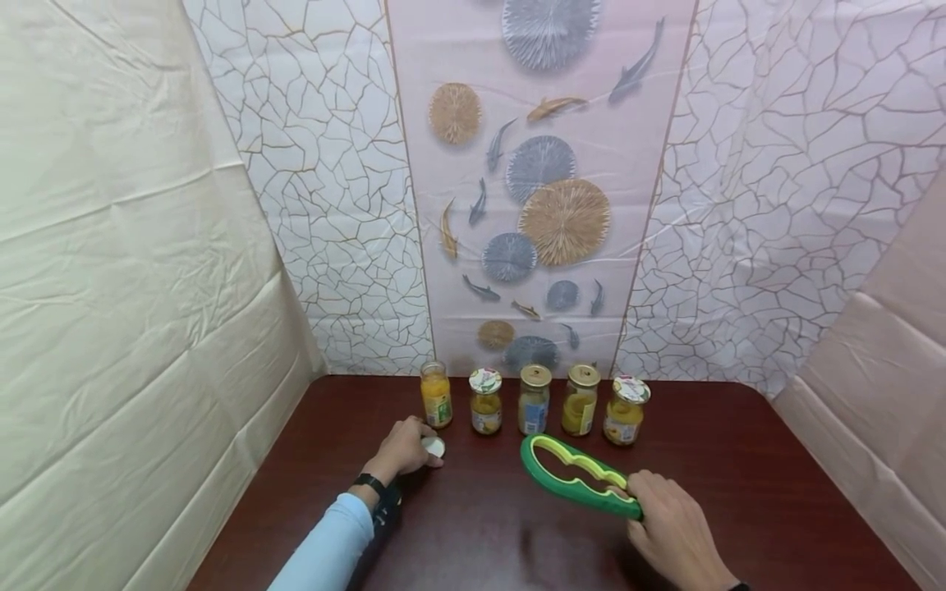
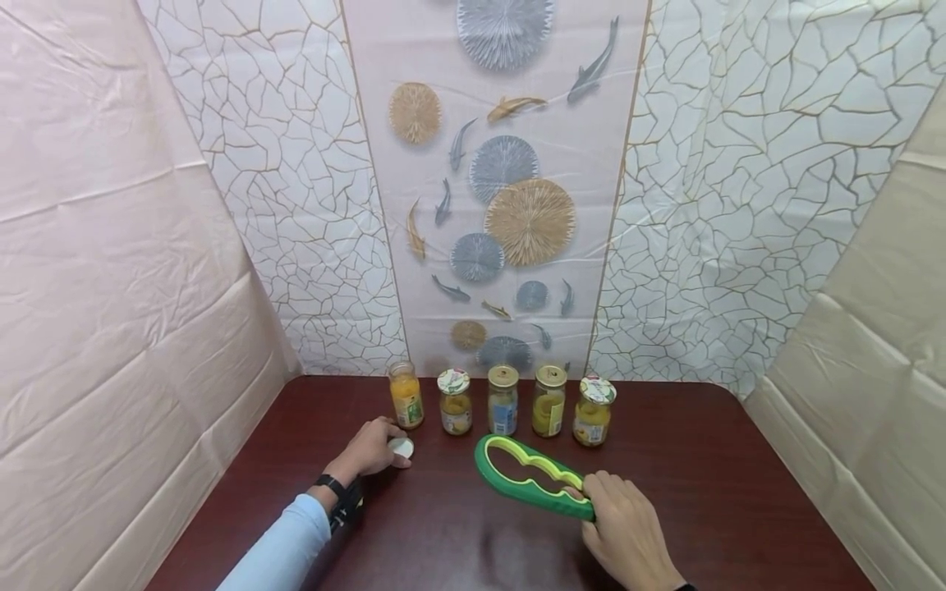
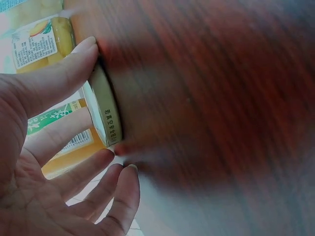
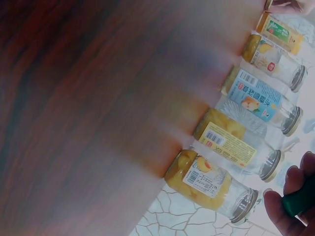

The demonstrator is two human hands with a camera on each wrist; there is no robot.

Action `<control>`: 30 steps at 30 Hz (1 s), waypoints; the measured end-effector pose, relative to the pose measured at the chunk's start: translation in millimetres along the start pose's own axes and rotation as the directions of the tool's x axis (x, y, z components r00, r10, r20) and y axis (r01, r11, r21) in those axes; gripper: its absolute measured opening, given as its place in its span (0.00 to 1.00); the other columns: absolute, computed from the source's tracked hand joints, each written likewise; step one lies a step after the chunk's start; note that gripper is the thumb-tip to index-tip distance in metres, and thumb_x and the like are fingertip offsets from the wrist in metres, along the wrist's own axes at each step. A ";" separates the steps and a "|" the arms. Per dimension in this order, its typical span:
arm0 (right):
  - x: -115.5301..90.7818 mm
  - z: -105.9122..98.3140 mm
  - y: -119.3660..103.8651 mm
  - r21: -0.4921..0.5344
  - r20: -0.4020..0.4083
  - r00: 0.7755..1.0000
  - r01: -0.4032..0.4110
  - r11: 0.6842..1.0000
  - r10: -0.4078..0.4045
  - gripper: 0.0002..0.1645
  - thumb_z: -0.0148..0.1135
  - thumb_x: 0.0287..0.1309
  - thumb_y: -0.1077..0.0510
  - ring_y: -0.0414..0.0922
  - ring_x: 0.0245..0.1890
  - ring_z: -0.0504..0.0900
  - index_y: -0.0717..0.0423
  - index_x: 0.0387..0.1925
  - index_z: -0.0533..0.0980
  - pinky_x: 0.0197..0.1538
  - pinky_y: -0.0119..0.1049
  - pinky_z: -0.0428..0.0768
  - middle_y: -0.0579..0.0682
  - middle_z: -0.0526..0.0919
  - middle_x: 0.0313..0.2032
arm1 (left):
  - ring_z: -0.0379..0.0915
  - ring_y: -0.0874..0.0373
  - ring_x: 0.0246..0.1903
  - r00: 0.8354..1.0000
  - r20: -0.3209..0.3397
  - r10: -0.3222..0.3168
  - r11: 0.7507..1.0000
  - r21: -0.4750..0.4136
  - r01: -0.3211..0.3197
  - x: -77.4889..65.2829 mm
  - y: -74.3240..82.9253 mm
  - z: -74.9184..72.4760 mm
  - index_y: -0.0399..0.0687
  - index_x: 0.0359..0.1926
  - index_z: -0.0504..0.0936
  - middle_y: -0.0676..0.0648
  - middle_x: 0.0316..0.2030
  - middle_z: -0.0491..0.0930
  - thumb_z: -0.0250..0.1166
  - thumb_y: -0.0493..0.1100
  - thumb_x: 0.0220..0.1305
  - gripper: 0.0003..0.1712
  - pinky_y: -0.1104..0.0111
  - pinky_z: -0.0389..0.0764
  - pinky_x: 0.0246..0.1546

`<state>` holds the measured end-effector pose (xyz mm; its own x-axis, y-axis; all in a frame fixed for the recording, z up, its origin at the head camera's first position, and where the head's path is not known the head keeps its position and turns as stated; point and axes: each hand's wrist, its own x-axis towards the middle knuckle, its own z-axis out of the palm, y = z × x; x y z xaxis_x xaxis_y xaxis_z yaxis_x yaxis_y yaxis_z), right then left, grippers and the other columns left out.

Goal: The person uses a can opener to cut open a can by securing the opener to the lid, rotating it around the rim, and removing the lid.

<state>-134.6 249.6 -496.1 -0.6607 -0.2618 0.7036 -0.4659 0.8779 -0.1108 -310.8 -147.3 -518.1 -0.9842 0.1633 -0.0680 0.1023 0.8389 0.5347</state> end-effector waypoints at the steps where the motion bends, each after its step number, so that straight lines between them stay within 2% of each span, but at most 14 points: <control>1: 0.0 0.0 -0.2 0.000 0.002 1.000 -0.001 1.000 0.001 0.28 0.32 0.75 0.34 0.36 0.22 0.55 0.43 0.24 0.63 0.27 0.31 0.59 0.37 0.57 0.23 | 0.73 0.50 0.46 1.000 -0.001 0.002 1.000 -0.004 -0.002 -0.3 -0.3 0.2 0.43 0.51 0.89 0.42 0.53 0.80 0.86 0.47 0.44 0.31 0.58 0.79 0.38; 14: -1.4 -0.3 -1.1 -0.021 0.027 0.999 -0.024 0.999 0.025 0.29 0.29 0.74 0.33 0.37 0.21 0.55 0.44 0.24 0.63 0.27 0.32 0.58 0.37 0.57 0.23 | 0.73 0.49 0.45 1.000 0.002 0.025 1.000 -0.002 -0.025 -1.7 0.3 -0.4 0.42 0.52 0.88 0.42 0.53 0.80 0.86 0.47 0.44 0.32 0.58 0.79 0.37; 15: -1.5 -0.3 -0.7 -0.021 0.031 0.999 -0.024 0.999 0.025 0.27 0.34 0.75 0.34 0.37 0.22 0.55 0.44 0.24 0.63 0.27 0.32 0.58 0.37 0.57 0.23 | 0.73 0.49 0.45 1.000 0.004 0.028 1.000 0.002 -0.028 -2.1 -0.1 -0.3 0.42 0.52 0.88 0.42 0.53 0.80 0.86 0.47 0.44 0.32 0.58 0.79 0.37; 21: -1.5 -2.8 0.0 -0.018 0.006 1.000 -0.010 1.000 0.010 0.27 0.36 0.75 0.35 0.37 0.22 0.55 0.44 0.24 0.63 0.27 0.32 0.58 0.37 0.57 0.23 | 0.73 0.46 0.49 0.999 0.017 0.047 0.998 0.031 -0.047 -4.3 1.4 -0.6 0.43 0.56 0.86 0.40 0.55 0.79 0.85 0.47 0.47 0.34 0.56 0.80 0.41; 22: -1.5 -3.3 -0.2 -0.019 0.004 1.000 -0.010 1.000 0.010 0.29 0.33 0.75 0.33 0.37 0.22 0.55 0.44 0.24 0.63 0.27 0.32 0.58 0.37 0.57 0.23 | 0.73 0.45 0.51 0.999 0.018 0.050 0.998 0.037 -0.051 -4.3 1.6 -0.5 0.43 0.56 0.86 0.40 0.55 0.79 0.84 0.47 0.47 0.34 0.55 0.80 0.42; 24: -2.1 -4.6 -0.1 -0.020 0.011 1.000 -0.013 1.000 0.013 0.24 0.46 0.75 0.37 0.37 0.22 0.55 0.44 0.24 0.63 0.27 0.31 0.59 0.37 0.57 0.23 | 0.72 0.43 0.54 0.998 0.020 0.060 0.997 0.054 -0.061 -4.3 2.0 0.0 0.43 0.57 0.85 0.39 0.56 0.78 0.84 0.47 0.48 0.34 0.52 0.80 0.46; 26: -2.6 -6.0 -0.2 -0.026 0.022 1.000 -0.020 0.999 0.020 0.19 0.59 0.68 0.47 0.37 0.22 0.55 0.43 0.24 0.63 0.27 0.32 0.59 0.37 0.57 0.23 | 0.71 0.41 0.57 0.998 0.021 0.059 0.995 0.073 -0.061 -3.7 2.0 1.3 0.43 0.60 0.83 0.37 0.58 0.77 0.84 0.47 0.49 0.37 0.49 0.80 0.49; 27: -2.8 -6.6 -0.2 -0.028 0.026 0.999 -0.021 0.999 0.021 0.17 0.63 0.62 0.53 0.37 0.22 0.56 0.44 0.25 0.64 0.27 0.32 0.59 0.37 0.58 0.23 | 0.70 0.40 0.59 0.998 0.024 0.053 0.995 0.083 -0.055 -3.9 2.2 2.1 0.43 0.62 0.81 0.36 0.60 0.76 0.83 0.47 0.49 0.39 0.48 0.80 0.51; 29: -3.2 -8.4 0.2 -0.034 0.028 0.999 -0.023 0.999 0.024 0.17 0.66 0.45 0.63 0.37 0.22 0.56 0.44 0.25 0.64 0.27 0.32 0.59 0.38 0.59 0.23 | 0.70 0.38 0.61 0.999 0.029 0.036 0.994 0.102 -0.039 -4.4 4.2 3.6 0.43 0.66 0.77 0.34 0.62 0.74 0.83 0.48 0.50 0.43 0.46 0.79 0.54; 30: -3.2 -9.3 0.2 -0.038 0.030 0.999 -0.026 0.999 0.027 0.18 0.65 0.41 0.66 0.37 0.22 0.56 0.45 0.25 0.65 0.27 0.32 0.60 0.38 0.60 0.23 | 0.69 0.38 0.61 0.999 0.034 0.026 0.994 0.108 -0.029 -5.0 5.6 4.2 0.42 0.68 0.74 0.33 0.62 0.73 0.83 0.48 0.51 0.46 0.45 0.78 0.55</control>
<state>-127.1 254.4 -491.9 -0.6901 -0.2498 0.6792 -0.4262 0.8988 -0.1025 -304.7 -141.2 -518.3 -0.9758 0.2026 -0.0828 0.1462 0.8849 0.4423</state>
